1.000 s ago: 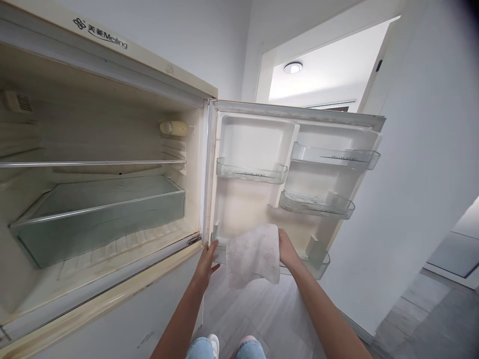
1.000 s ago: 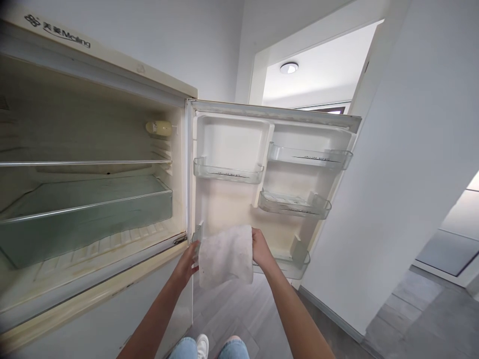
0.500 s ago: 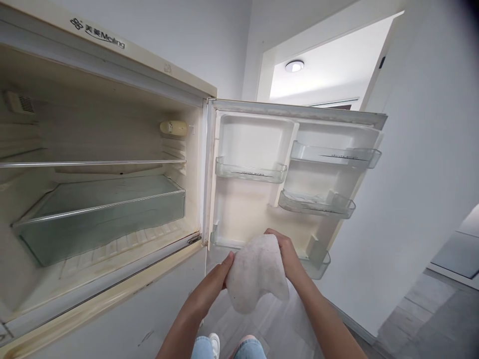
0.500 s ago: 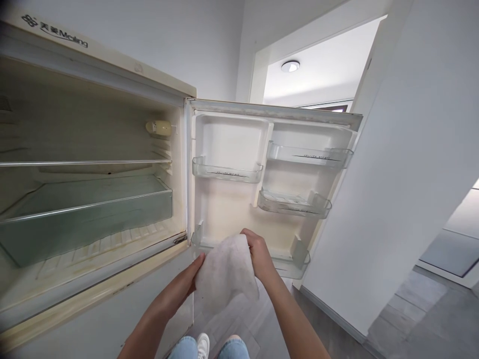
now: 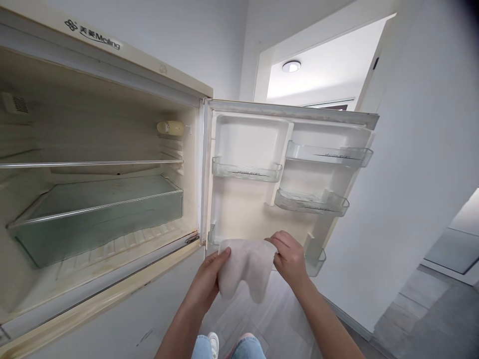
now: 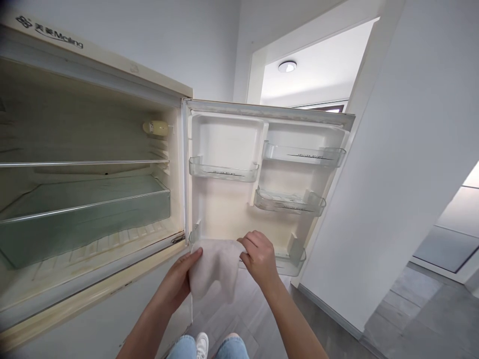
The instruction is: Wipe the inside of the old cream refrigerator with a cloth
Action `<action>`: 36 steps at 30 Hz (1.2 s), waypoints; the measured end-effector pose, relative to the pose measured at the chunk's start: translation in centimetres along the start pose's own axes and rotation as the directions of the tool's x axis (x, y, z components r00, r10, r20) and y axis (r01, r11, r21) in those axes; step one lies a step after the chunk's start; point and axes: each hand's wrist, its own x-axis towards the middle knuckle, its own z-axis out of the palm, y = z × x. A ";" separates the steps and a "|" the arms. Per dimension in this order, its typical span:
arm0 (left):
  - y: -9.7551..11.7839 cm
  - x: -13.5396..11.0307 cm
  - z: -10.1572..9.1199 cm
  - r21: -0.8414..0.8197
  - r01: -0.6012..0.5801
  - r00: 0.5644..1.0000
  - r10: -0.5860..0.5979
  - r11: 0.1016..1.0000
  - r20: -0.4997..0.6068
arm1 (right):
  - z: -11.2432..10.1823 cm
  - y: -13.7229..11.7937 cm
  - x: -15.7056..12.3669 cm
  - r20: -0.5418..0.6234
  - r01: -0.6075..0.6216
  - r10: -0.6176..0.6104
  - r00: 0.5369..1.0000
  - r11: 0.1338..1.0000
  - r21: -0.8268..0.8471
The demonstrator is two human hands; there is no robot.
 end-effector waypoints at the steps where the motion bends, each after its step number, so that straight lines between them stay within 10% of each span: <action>1: 0.1 0.0 -0.2 -0.031 -0.038 0.999 0.038 0.999 -0.002 | 0.0 0.1 -0.2 -0.002 -0.007 0.007 1.000 1.000 0.011; 9: 0.4 0.1 -0.4 0.289 -0.212 0.972 0.233 0.934 -0.039 | 0.2 -0.2 -0.9 -0.049 -0.099 0.110 0.993 0.978 0.182; 22: -0.2 -0.4 -0.4 0.268 0.066 0.985 -0.106 0.961 0.139 | -0.7 -0.1 -0.7 0.061 0.111 -0.105 0.993 0.988 -0.105; 29: -0.3 0.2 -0.5 0.291 -0.022 0.996 -0.004 0.956 0.088 | 1.0 0.3 -2.3 0.308 -0.118 0.116 0.944 0.993 -0.013; 36: -0.7 0.2 -1.0 0.347 0.009 1.000 -0.002 0.938 -0.020 | 0.5 -0.6 -2.6 0.210 -0.512 0.472 0.856 0.828 0.227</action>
